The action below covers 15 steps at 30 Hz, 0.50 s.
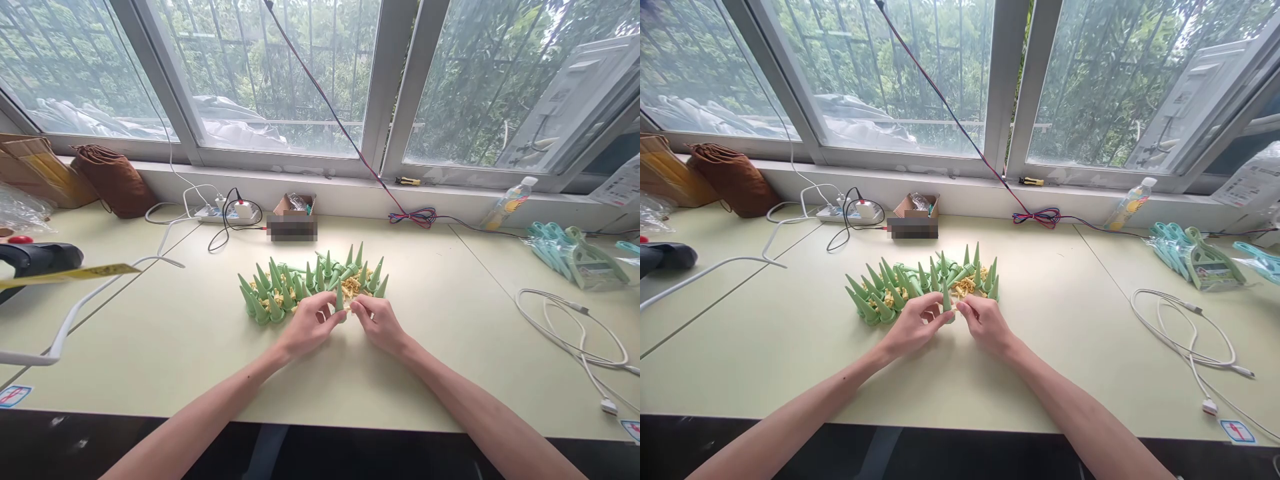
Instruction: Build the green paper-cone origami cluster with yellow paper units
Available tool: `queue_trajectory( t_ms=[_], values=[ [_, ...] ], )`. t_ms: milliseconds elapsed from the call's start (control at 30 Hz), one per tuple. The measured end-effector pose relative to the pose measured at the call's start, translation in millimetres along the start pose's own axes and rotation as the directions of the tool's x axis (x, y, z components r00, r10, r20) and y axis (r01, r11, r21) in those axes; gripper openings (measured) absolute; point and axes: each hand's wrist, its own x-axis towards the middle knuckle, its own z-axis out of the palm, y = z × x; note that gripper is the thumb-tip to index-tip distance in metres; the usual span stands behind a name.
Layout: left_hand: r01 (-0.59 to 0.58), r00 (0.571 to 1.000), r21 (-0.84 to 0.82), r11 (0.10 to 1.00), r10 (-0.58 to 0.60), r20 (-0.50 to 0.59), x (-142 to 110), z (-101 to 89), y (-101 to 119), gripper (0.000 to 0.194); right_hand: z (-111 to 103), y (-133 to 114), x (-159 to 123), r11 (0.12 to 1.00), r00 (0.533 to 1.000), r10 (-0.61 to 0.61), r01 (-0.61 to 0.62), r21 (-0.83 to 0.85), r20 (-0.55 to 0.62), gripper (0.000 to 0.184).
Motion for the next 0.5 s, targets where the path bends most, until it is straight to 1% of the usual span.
queue_trajectory(
  t_ms=[100,200,267,367,500],
  values=[
    [-0.094,0.995,0.112,0.989,0.098,-0.034,-1.7,3.0,-1.1,0.022,-0.4,-0.8,0.6,1.000,1.000,0.007,-0.007,0.003,-0.002,0.049],
    [-0.109,0.993,0.131,0.985,0.115,-0.034,-2.2,3.9,-1.1,0.022,-0.5,-1.8,1.0,1.000,1.000,0.007,-0.007,-0.001,-0.006,0.051],
    [-0.085,0.995,0.099,0.991,0.089,-0.036,-1.7,3.3,-0.1,0.021,-0.3,-2.2,1.1,1.000,1.000,0.011,-0.011,-0.004,-0.017,0.051],
    [-0.006,1.000,-0.012,1.000,0.006,-0.005,-0.3,1.4,2.2,0.022,-0.1,-3.2,1.1,1.000,0.999,0.031,-0.031,0.005,-0.022,0.047],
    [0.134,0.991,-0.137,0.982,-0.132,0.020,1.6,-1.1,3.4,0.028,-0.1,-4.8,0.5,0.998,0.999,0.045,-0.045,0.043,0.009,0.032]
  ],
)
